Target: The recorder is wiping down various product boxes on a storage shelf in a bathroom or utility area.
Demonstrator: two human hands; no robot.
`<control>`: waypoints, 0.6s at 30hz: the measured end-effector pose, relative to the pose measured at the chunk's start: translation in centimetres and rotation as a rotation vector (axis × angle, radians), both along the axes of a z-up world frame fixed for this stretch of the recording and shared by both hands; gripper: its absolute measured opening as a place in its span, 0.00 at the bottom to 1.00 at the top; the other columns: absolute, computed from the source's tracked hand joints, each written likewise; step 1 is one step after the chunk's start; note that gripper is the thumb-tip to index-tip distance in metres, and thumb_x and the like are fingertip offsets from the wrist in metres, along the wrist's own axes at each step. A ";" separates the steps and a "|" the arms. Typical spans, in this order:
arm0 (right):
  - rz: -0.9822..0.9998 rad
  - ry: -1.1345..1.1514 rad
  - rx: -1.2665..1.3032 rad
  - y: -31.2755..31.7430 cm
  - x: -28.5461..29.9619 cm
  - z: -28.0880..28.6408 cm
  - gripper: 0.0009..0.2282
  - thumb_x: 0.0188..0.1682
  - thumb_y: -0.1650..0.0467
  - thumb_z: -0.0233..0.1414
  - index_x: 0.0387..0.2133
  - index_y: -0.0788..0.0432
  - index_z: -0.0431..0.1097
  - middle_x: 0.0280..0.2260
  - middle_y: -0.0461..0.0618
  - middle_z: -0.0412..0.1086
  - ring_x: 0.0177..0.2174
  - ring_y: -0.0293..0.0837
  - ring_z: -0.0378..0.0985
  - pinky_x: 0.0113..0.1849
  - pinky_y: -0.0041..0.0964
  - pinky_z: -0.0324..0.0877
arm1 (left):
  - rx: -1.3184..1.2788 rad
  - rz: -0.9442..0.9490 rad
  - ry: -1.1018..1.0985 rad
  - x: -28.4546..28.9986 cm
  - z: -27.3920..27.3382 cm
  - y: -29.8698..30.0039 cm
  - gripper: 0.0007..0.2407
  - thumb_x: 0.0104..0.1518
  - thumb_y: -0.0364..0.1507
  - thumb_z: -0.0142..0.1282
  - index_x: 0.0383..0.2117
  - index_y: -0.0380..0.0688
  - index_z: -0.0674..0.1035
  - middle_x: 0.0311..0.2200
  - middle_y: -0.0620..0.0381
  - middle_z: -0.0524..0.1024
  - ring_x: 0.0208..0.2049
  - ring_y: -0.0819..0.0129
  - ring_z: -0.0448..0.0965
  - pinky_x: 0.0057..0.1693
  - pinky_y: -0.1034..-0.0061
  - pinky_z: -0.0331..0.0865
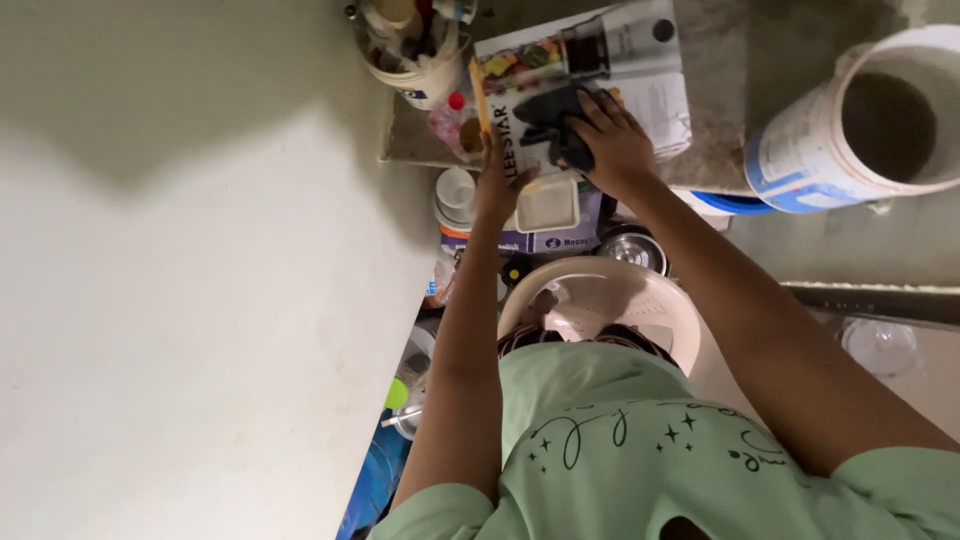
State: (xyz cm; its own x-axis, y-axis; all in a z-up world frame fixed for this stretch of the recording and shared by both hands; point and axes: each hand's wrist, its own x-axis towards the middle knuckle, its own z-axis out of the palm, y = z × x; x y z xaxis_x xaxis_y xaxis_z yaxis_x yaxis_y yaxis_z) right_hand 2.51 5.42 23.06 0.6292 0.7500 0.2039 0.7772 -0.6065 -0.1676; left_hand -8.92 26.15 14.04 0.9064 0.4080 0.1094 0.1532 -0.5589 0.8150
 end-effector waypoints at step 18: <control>-0.534 0.245 0.431 -17.7 2.6 -5.5 0.21 0.52 0.65 0.63 0.55 0.61 0.67 0.52 0.63 0.71 0.47 0.69 0.74 0.46 0.59 0.69 | 0.614 0.010 0.255 2.6 1.0 -13.1 0.26 0.70 0.43 0.38 0.72 0.56 0.51 0.74 0.55 0.45 0.74 0.53 0.41 0.73 0.44 0.33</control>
